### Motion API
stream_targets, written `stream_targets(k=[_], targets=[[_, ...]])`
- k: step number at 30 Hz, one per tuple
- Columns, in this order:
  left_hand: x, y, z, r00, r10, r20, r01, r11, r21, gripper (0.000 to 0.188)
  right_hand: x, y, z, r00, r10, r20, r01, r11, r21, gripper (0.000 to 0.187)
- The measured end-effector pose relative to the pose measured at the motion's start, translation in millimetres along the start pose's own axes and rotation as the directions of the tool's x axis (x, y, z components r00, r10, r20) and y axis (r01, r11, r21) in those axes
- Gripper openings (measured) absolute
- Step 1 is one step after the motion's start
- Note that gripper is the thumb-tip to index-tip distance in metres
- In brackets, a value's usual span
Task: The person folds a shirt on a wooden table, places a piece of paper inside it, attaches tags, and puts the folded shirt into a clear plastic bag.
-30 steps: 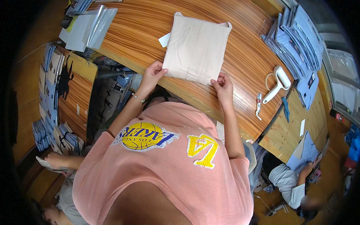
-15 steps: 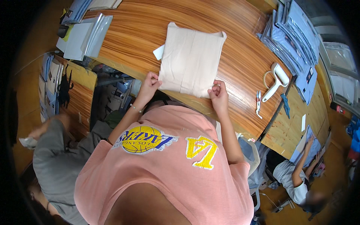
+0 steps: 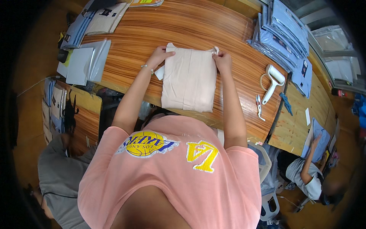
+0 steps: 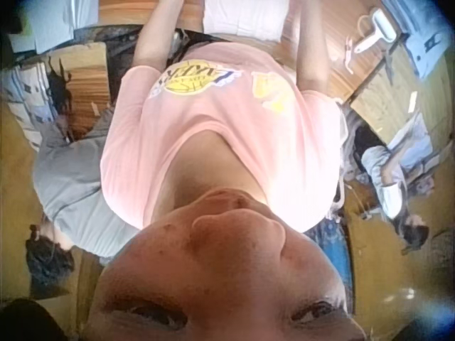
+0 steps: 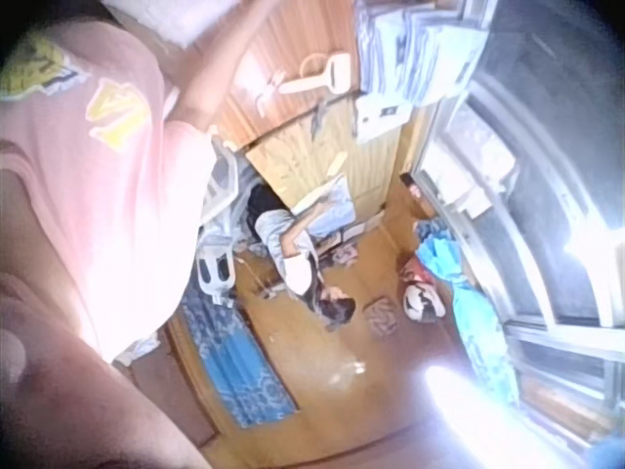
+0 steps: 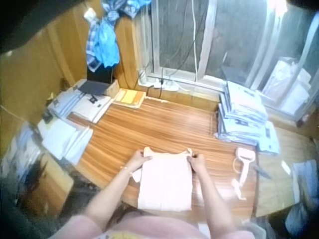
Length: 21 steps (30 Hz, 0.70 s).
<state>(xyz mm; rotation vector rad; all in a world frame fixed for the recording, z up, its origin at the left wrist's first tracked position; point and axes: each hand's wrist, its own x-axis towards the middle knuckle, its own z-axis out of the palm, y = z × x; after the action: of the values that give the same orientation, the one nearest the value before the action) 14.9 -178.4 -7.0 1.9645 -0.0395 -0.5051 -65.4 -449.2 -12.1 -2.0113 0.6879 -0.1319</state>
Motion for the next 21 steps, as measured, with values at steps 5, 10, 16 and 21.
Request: stream_targets(k=[5, 10, 16, 21], targets=[[-2, 16, 0, 0.979, 0.099, 0.180, -0.066, 0.981, -0.183, 0.041, 10, -8, 2, 0.989, 0.147, -0.019, -0.142, 0.974, 0.177, 0.013], [-23, 42, -3, 0.973, 0.209, 0.098, -0.132, 0.852, -0.507, 0.030, -14, -47, -35, 0.991, 0.033, 0.130, -0.070, 0.954, 0.293, 0.010], [-88, 133, -67, 0.817, 0.559, 0.141, -0.454, 0.775, -0.440, 0.029, -109, -155, -128, 0.927, -0.374, 0.024, 0.357, 0.902, 0.244, 0.014], [-129, 96, -83, 0.556, 0.685, 0.471, -0.748, 0.660, -0.077, 0.036, -181, -118, -119, 0.775, -0.628, 0.073, 0.631, 0.775, -0.036, 0.017]])
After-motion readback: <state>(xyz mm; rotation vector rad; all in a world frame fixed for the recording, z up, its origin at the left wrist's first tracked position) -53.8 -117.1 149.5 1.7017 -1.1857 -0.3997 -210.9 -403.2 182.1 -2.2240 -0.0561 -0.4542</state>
